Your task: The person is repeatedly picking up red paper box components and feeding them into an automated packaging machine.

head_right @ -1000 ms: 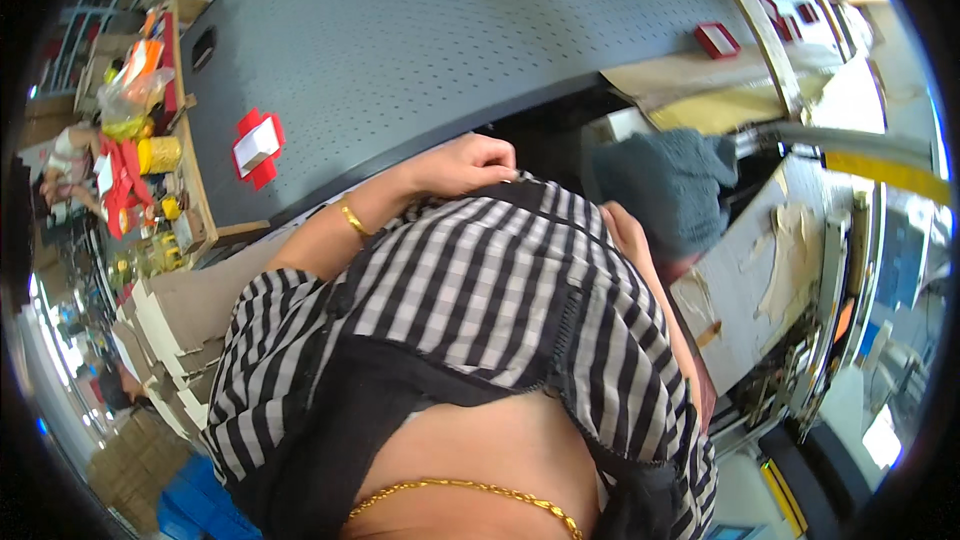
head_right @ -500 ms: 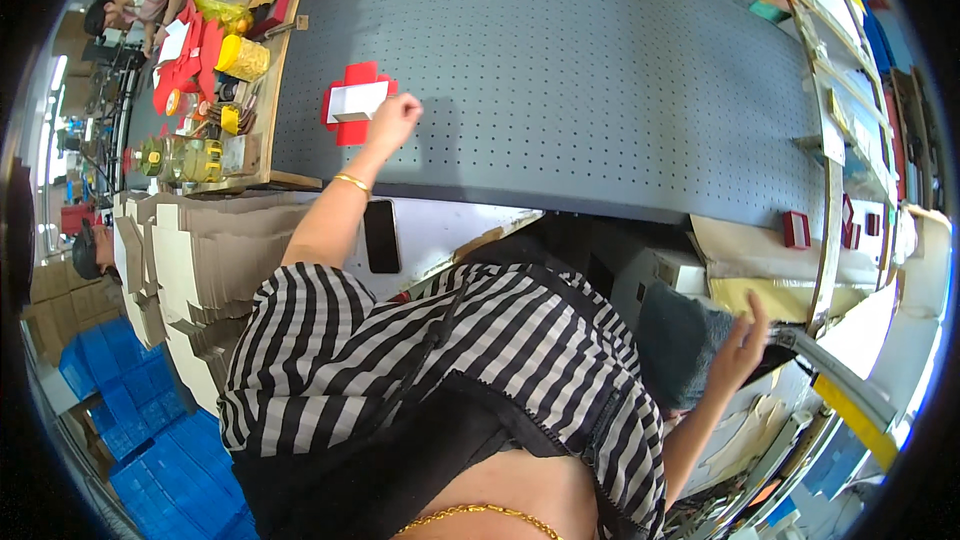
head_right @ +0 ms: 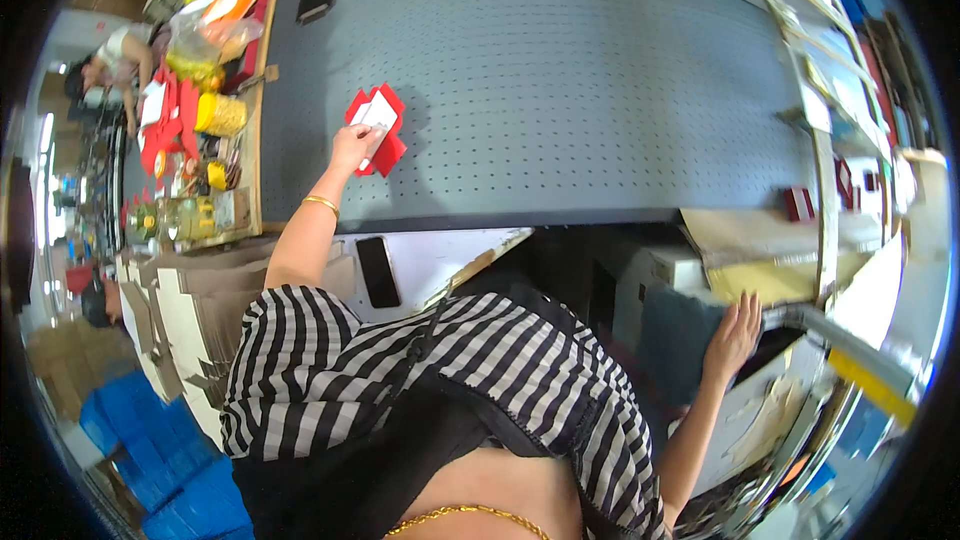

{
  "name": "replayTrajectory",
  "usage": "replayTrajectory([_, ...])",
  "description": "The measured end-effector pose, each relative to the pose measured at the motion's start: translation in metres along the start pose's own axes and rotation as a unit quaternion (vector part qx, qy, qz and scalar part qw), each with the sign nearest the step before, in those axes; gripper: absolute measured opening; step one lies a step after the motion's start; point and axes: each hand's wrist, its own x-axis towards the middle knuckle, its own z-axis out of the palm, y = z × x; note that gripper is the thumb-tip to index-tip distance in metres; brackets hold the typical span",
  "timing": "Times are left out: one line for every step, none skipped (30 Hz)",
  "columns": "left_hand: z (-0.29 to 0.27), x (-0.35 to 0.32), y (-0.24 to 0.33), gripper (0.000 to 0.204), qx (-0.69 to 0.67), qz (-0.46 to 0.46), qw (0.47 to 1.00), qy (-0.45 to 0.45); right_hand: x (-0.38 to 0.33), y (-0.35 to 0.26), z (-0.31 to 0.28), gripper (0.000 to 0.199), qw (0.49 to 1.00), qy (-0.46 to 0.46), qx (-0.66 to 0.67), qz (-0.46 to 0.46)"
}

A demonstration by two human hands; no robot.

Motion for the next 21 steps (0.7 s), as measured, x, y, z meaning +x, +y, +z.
replayTrajectory([0.012,0.002,0.032,0.026,-0.158,-0.046,0.986,-0.019,-0.001,0.007,0.006,0.043,0.999,0.017,-0.043,-0.021])
replayTrajectory([0.022,-0.003,0.067,0.032,-0.241,-0.001,0.97,-0.036,0.002,-0.006,0.003,0.046,0.998,0.031,-0.047,-0.02])
replayTrajectory([0.03,-0.012,0.107,0.032,-0.239,0.025,0.969,-0.056,0.002,-0.013,0.003,0.051,0.997,0.034,-0.063,-0.014])
replayTrajectory([0.037,-0.023,0.154,0.032,-0.257,0.085,0.957,-0.105,-0.002,-0.021,0.003,0.059,0.998,-0.001,-0.065,0.019])
replayTrajectory([0.044,-0.037,0.196,0.032,-0.274,0.141,0.939,-0.15,-0.007,-0.027,0.001,0.069,1.0,0.0,-0.028,0.002])
replayTrajectory([0.053,-0.05,0.232,0.028,-0.286,0.215,0.916,-0.185,-0.017,-0.038,-0.009,0.079,0.999,-0.009,0.01,-0.034])
replayTrajectory([0.063,-0.074,0.279,0.028,-0.289,0.246,0.901,-0.209,-0.034,-0.036,-0.02,0.086,0.996,-0.006,0.019,-0.089])
replayTrajectory([0.063,-0.11,0.323,0.024,-0.295,0.316,0.867,-0.247,-0.05,-0.036,-0.032,0.089,0.991,-0.023,0.068,-0.111])
replayTrajectory([0.067,-0.144,0.363,0.021,-0.297,0.386,0.826,-0.285,-0.065,-0.026,-0.044,0.077,0.984,0.012,0.099,-0.146])
replayTrajectory([0.075,-0.173,0.395,0.017,-0.29,0.416,0.796,-0.332,-0.078,-0.009,-0.059,0.064,0.965,-0.058,0.23,-0.107])
replayTrajectory([0.073,-0.214,0.43,0.018,-0.235,0.49,0.769,-0.337,-0.092,0.011,-0.073,0.052,0.922,-0.118,0.362,-0.068])
replayTrajectory([0.079,-0.245,0.459,0.019,-0.194,0.56,0.737,-0.326,-0.105,0.03,-0.086,0.042,0.911,-0.025,0.409,-0.042])
replayTrajectory([0.085,-0.275,0.48,0.019,-0.153,0.622,0.703,-0.309,-0.118,0.046,-0.095,0.033,0.889,0.064,0.453,-0.021])
replayTrajectory([0.088,-0.307,0.499,0.019,-0.145,0.638,0.686,-0.319,-0.129,0.062,-0.113,0.031,0.895,0.135,0.423,-0.038])
replayTrajectory([0.092,-0.34,0.518,0.017,-0.107,0.665,0.657,-0.338,-0.142,0.081,-0.128,0.033,0.896,0.185,0.404,-0.025])
replayTrajectory([0.1,-0.369,0.533,0.014,-0.067,0.691,0.627,-0.355,-0.155,0.095,-0.143,0.034,0.882,0.195,0.428,-0.015])
replayTrajectory([0.112,-0.395,0.546,0.014,-0.063,0.705,0.606,-0.364,-0.169,0.106,-0.155,0.036,0.868,0.206,0.451,-0.007])
replayTrajectory([0.123,-0.421,0.559,0.013,-0.055,0.718,0.571,-0.393,-0.182,0.118,-0.161,0.039,0.88,0.195,0.433,0.0])
replayTrajectory([0.134,-0.445,0.569,0.013,-0.047,0.73,0.536,-0.421,-0.195,0.127,-0.165,0.042,0.892,0.182,0.414,0.007])
replayTrajectory([0.146,-0.469,0.577,0.019,-0.086,0.754,0.483,-0.438,-0.208,0.139,-0.161,0.049,0.879,0.16,0.448,0.016])
replayTrajectory([0.155,-0.491,0.585,0.018,-0.062,0.763,0.471,-0.438,-0.219,0.155,-0.155,0.053,0.903,0.155,0.401,0.006])
